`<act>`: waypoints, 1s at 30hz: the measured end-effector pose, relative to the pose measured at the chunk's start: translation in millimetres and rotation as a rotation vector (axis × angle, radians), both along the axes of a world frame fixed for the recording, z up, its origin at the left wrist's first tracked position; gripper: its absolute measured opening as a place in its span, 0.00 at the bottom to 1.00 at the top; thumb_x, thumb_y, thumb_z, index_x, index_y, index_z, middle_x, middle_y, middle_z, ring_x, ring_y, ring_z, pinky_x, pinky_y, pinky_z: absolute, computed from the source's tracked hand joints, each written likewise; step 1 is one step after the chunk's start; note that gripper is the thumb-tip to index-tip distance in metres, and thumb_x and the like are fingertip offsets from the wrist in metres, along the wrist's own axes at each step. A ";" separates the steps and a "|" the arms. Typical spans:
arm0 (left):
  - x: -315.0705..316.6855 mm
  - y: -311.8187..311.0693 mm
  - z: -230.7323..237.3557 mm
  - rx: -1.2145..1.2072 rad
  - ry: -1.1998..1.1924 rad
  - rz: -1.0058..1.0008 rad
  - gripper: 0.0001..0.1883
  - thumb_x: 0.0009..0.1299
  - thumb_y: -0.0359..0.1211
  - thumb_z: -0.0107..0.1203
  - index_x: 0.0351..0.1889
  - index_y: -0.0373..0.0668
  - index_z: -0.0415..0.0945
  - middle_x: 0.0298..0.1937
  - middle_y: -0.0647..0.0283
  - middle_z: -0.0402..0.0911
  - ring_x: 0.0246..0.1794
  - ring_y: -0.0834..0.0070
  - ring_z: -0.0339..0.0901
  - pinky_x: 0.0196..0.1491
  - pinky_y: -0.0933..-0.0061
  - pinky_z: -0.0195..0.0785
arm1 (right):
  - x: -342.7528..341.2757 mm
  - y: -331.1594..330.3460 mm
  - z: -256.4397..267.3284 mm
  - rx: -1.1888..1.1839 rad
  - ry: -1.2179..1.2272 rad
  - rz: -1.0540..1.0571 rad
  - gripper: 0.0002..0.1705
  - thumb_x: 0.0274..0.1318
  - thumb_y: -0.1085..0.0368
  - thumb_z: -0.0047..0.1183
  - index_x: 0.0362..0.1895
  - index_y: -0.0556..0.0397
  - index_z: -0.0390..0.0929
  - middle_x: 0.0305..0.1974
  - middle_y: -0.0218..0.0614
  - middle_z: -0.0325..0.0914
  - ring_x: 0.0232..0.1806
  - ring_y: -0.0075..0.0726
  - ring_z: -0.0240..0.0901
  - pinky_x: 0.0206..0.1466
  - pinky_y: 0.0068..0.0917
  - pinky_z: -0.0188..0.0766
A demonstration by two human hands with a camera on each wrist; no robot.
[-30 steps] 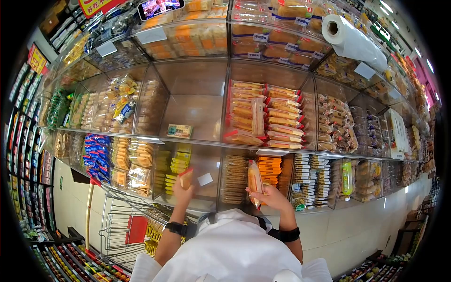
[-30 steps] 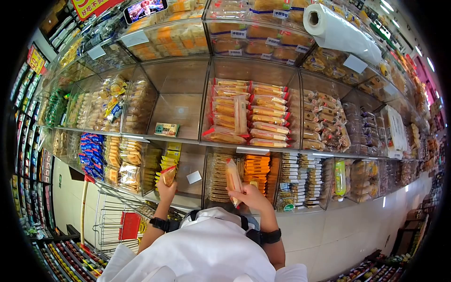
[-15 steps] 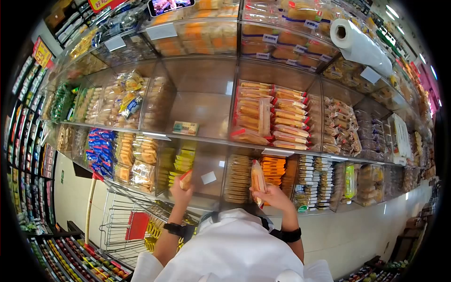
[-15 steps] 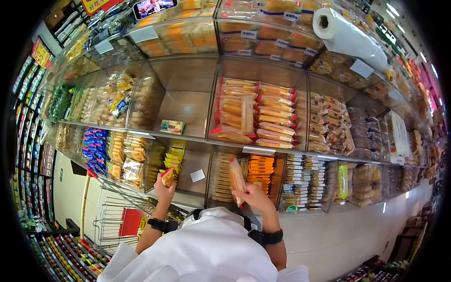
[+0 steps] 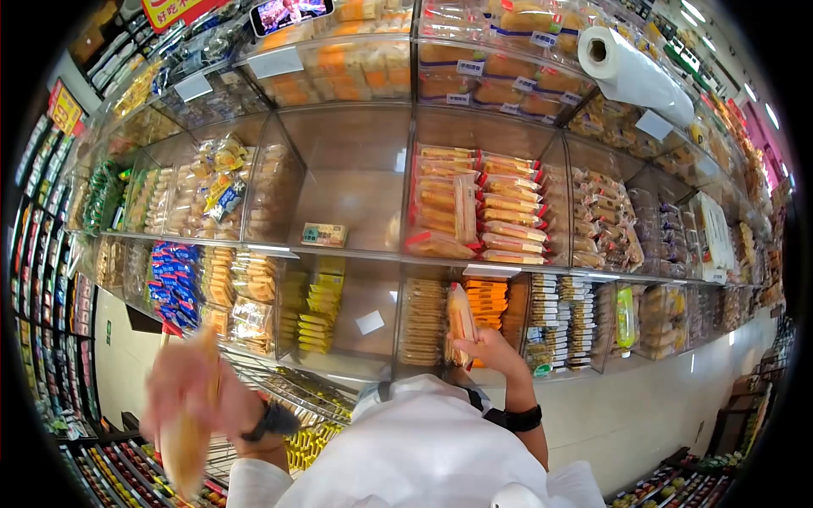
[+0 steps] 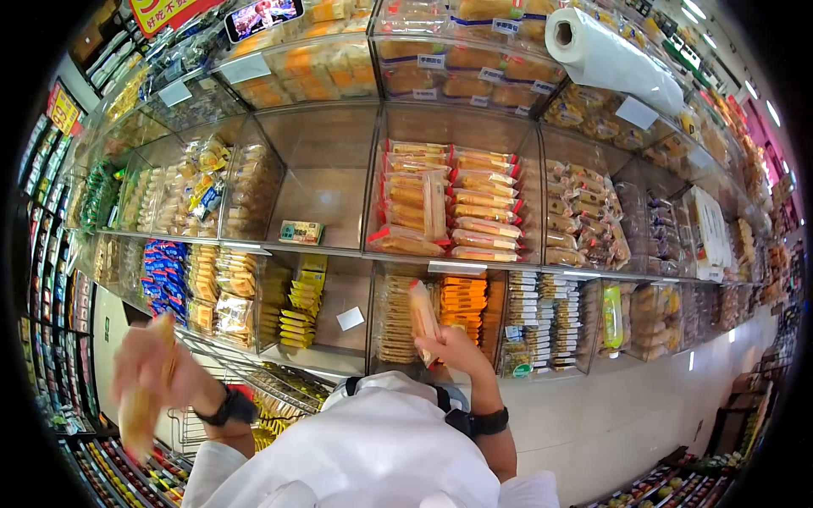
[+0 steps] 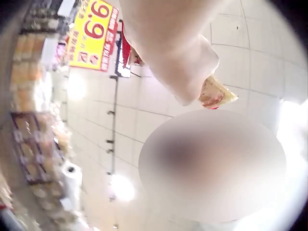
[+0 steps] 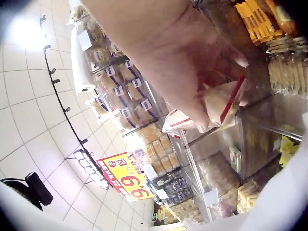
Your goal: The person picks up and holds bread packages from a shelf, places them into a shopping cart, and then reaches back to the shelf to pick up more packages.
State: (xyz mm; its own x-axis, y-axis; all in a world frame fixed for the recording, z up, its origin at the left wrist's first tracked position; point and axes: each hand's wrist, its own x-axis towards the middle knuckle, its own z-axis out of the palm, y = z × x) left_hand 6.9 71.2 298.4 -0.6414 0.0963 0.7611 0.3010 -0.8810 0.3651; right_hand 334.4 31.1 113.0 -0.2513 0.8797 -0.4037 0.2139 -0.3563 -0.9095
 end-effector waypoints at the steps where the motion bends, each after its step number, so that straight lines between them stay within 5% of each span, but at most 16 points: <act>1: 0.9 9.7 -2.1 -0.068 -0.023 -0.012 0.05 0.53 0.26 0.42 0.27 0.46 0.61 0.20 0.66 0.62 0.17 0.77 0.59 0.26 0.79 0.51 | -1.2 -1.3 2.4 0.009 0.024 -0.026 0.16 0.51 0.56 0.50 0.28 0.59 0.74 0.22 0.27 0.73 0.23 0.18 0.67 0.28 0.19 0.64; 3: 0.8 26.3 6.7 -0.194 0.221 -0.194 0.05 0.55 0.27 0.43 0.29 0.45 0.63 0.22 0.67 0.64 0.19 0.77 0.62 0.28 0.79 0.54 | -5.3 -1.0 7.1 0.030 0.072 -0.078 0.16 0.52 0.56 0.50 0.28 0.58 0.74 0.21 0.27 0.73 0.23 0.18 0.67 0.28 0.19 0.64; 4: -13.2 13.4 9.6 -0.206 0.282 0.441 0.04 0.56 0.27 0.44 0.29 0.45 0.63 0.23 0.68 0.64 0.20 0.78 0.63 0.29 0.80 0.54 | -3.6 0.8 4.1 0.010 0.046 -0.051 0.16 0.51 0.55 0.50 0.28 0.58 0.74 0.21 0.28 0.73 0.23 0.19 0.67 0.27 0.19 0.64; 6: -26.5 -17.6 18.9 0.309 0.216 0.285 0.02 0.56 0.29 0.45 0.25 0.44 0.63 0.21 0.72 0.65 0.20 0.86 0.61 0.26 0.85 0.52 | 3.0 0.7 -4.5 -0.040 -0.009 0.010 0.17 0.51 0.54 0.51 0.28 0.58 0.74 0.20 0.28 0.72 0.23 0.19 0.67 0.27 0.19 0.64; 8: 6.4 -29.6 53.4 0.640 0.373 -0.072 0.07 0.56 0.30 0.54 0.19 0.43 0.68 0.19 0.72 0.61 0.18 0.83 0.60 0.22 0.85 0.55 | 1.2 -0.4 -3.0 0.029 -0.010 -0.014 0.18 0.51 0.54 0.51 0.27 0.59 0.74 0.19 0.29 0.72 0.22 0.19 0.66 0.26 0.20 0.63; 12: 20.9 6.0 8.0 -0.513 0.819 0.738 0.01 0.58 0.30 0.45 0.27 0.45 0.67 0.25 0.69 0.67 0.23 0.75 0.65 0.25 0.78 0.59 | 1.6 -5.0 -14.9 0.109 -0.057 -0.065 0.18 0.51 0.54 0.51 0.27 0.59 0.74 0.19 0.30 0.72 0.22 0.21 0.67 0.26 0.20 0.63; 14: 19.9 6.7 0.7 -0.644 0.780 0.806 0.03 0.58 0.30 0.42 0.29 0.45 0.67 0.27 0.68 0.68 0.24 0.73 0.65 0.26 0.76 0.60 | 4.1 -6.8 -11.5 0.075 -0.025 -0.079 0.18 0.51 0.54 0.51 0.27 0.60 0.74 0.19 0.30 0.72 0.22 0.21 0.67 0.25 0.20 0.63; 18: 34.4 -18.7 32.7 0.276 0.381 0.101 0.04 0.57 0.29 0.43 0.23 0.42 0.69 0.26 0.65 0.70 0.25 0.73 0.67 0.30 0.78 0.62 | 7.0 -6.0 -8.2 0.011 -0.045 -0.091 0.18 0.50 0.55 0.52 0.26 0.61 0.74 0.19 0.31 0.72 0.21 0.21 0.66 0.25 0.20 0.63; 22: 19.4 24.2 9.6 -0.362 0.865 0.706 0.06 0.50 0.19 0.48 0.23 0.39 0.71 0.27 0.63 0.72 0.26 0.72 0.70 0.30 0.74 0.65 | 2.6 -4.2 -10.4 0.071 -0.162 -0.122 0.18 0.50 0.56 0.52 0.26 0.61 0.74 0.19 0.32 0.72 0.21 0.22 0.66 0.25 0.20 0.63; 25: 17.8 14.2 12.4 -0.297 0.821 0.894 0.02 0.55 0.25 0.47 0.22 0.38 0.71 0.26 0.61 0.72 0.25 0.70 0.71 0.28 0.72 0.65 | 2.5 -2.5 -11.1 0.076 -0.092 -0.090 0.18 0.50 0.55 0.51 0.25 0.61 0.74 0.18 0.32 0.72 0.21 0.21 0.66 0.25 0.20 0.63; 27: 17.9 -3.2 23.0 0.206 0.333 0.450 0.14 0.65 0.38 0.37 0.31 0.37 0.68 0.25 0.60 0.71 0.23 0.70 0.70 0.28 0.73 0.65 | 2.3 -3.3 -8.1 0.049 -0.021 -0.093 0.18 0.50 0.55 0.51 0.25 0.60 0.74 0.18 0.31 0.72 0.21 0.20 0.66 0.25 0.20 0.63; 28: 29.2 3.1 39.3 0.553 0.151 0.387 0.12 0.62 0.37 0.39 0.29 0.35 0.65 0.22 0.57 0.72 0.20 0.68 0.71 0.26 0.69 0.71 | 3.3 -0.5 -5.0 0.044 0.012 -0.089 0.19 0.50 0.54 0.51 0.25 0.60 0.74 0.18 0.30 0.72 0.21 0.20 0.66 0.25 0.20 0.63; 30: 38.0 13.6 32.8 0.156 0.272 0.471 0.10 0.63 0.34 0.41 0.31 0.35 0.64 0.23 0.59 0.71 0.21 0.68 0.71 0.30 0.69 0.69 | 2.6 0.7 -1.7 0.022 -0.035 -0.081 0.18 0.50 0.55 0.51 0.25 0.60 0.74 0.19 0.30 0.72 0.21 0.20 0.66 0.25 0.20 0.63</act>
State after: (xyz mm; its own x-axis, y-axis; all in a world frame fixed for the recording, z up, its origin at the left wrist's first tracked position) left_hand 44.9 84.8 331.2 -0.3668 -0.2792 0.8874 0.7396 -0.6661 0.0961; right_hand 337.0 31.8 111.4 -0.1648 0.9052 -0.3916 0.2168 -0.3541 -0.9097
